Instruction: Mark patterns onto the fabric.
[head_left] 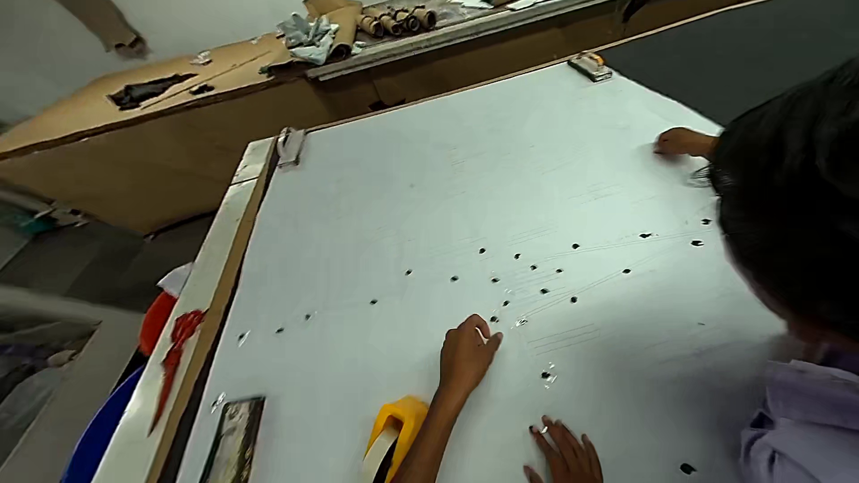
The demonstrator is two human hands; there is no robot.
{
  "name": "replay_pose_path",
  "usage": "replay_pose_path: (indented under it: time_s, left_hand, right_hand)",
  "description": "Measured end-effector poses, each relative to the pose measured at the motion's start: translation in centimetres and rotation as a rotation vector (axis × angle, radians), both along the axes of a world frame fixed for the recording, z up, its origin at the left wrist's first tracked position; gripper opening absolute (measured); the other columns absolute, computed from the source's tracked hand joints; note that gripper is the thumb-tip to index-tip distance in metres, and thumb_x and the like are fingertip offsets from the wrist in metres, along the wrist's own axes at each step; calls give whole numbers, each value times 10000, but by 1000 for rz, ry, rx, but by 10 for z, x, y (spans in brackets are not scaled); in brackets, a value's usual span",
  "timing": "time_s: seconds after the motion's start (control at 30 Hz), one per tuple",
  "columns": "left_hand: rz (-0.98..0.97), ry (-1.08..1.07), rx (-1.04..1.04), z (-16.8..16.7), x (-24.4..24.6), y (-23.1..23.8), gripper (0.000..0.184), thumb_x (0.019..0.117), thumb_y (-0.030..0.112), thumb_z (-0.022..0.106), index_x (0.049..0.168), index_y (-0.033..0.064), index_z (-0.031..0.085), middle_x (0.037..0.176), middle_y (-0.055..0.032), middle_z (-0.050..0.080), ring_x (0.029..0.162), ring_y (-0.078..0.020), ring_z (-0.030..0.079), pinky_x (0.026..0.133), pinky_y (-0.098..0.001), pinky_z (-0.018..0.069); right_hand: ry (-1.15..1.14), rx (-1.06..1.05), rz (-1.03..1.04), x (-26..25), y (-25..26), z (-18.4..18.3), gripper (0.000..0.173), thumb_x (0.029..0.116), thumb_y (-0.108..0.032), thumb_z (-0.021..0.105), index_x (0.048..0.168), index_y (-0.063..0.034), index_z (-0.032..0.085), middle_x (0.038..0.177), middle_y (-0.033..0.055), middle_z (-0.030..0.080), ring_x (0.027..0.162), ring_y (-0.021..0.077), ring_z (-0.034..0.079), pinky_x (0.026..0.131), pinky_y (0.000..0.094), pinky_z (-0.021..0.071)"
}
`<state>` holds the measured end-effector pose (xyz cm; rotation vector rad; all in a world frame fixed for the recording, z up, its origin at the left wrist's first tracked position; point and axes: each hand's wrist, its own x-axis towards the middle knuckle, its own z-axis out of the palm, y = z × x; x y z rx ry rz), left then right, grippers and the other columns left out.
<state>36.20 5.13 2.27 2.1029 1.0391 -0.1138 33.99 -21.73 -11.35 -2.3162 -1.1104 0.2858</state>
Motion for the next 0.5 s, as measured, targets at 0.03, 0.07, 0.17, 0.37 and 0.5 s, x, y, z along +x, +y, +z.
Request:
replay_pose_path:
  time_s: [0.03,0.07,0.17,0.37,0.5]
  left_hand:
    - [4,-69,-13,16,-31,-10,314,968,382,700,1021,74,676,671,-16,558,633,-179,555,661,-391,494]
    - [25,-145,-11,28,-67,-16,290,958,399,706,969,112,667,614,43,498,552,-110,489,578,-315,442]
    - [129,-368,56,45,-182,-17,223,943,336,708,960,114,692,647,50,573,553,-59,545,530,-248,480]
    - [295,-241,-33,-17,-331,-13,299,976,372,643,1058,91,704,950,-48,687,830,-174,667,703,-380,559]
    - [213,-215,-218,-36,-347,-17,321,1010,351,616,1155,81,708,1241,-93,633,1143,-224,616,950,-434,526]
  right_hand:
    - [-31,38,-3,-3,2,3,547,978,-472,602,1365,-90,660,1465,202,573,1392,438,497,1137,730,268]
    - [-77,72,0,-9,8,6,550,974,-493,586,1332,-84,673,1422,201,604,1364,435,525,1120,732,289]
    - [-129,170,62,-42,37,27,481,976,-518,545,1153,-120,751,1207,91,736,1239,350,640,1088,735,307]
    - [48,265,303,-138,82,58,436,966,-513,606,1042,-118,776,943,12,773,942,226,741,1055,713,381]
    - [-70,211,334,-180,107,57,538,932,-604,604,1139,-135,767,1049,27,767,997,249,724,1015,664,430]
